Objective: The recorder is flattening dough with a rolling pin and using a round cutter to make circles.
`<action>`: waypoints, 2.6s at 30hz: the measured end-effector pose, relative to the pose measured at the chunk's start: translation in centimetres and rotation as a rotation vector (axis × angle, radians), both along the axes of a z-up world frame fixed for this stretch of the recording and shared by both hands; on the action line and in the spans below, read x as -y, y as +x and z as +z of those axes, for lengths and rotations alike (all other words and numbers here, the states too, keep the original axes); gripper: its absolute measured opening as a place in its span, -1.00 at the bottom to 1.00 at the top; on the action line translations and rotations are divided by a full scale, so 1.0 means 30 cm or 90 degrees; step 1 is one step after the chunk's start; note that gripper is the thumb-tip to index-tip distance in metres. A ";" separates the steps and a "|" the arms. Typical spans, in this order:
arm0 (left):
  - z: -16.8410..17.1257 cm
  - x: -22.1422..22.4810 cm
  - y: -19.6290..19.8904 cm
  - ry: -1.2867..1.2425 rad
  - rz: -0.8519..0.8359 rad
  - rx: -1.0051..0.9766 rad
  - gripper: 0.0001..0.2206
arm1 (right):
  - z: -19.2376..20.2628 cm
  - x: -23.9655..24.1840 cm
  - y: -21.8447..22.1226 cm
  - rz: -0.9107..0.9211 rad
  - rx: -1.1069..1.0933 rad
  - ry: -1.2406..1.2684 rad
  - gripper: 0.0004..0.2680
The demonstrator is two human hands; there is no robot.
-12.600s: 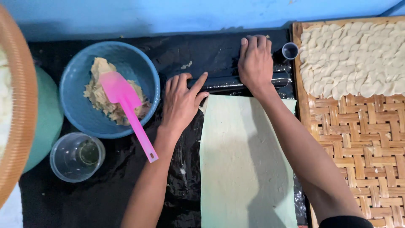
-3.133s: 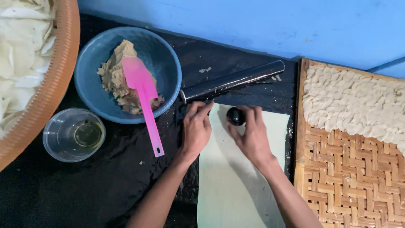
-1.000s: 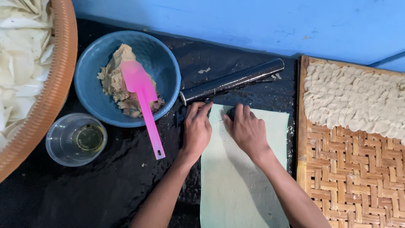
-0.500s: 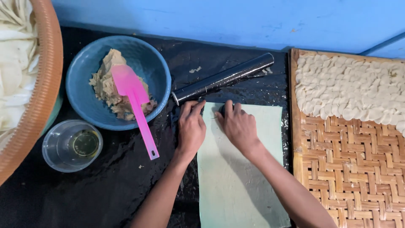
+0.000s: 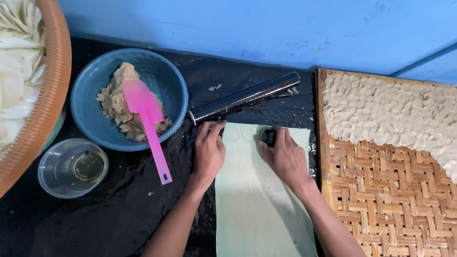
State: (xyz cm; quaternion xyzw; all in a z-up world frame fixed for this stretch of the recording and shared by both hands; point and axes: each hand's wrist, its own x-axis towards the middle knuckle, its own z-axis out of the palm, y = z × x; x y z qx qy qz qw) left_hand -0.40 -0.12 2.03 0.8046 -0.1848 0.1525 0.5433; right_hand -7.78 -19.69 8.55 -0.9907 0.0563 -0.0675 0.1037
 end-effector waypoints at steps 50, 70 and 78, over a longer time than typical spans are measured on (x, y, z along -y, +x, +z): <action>-0.007 0.006 0.006 0.039 -0.014 -0.031 -0.63 | -0.033 0.112 -0.014 -0.044 -0.046 -0.045 -0.59; -0.013 0.009 0.004 0.039 -0.011 -0.025 -0.59 | -0.056 0.127 0.002 -0.060 -0.067 -0.122 -0.65; -0.007 0.006 0.005 0.045 -0.022 0.012 -0.62 | -0.025 0.200 -0.132 -0.140 0.085 0.073 -0.60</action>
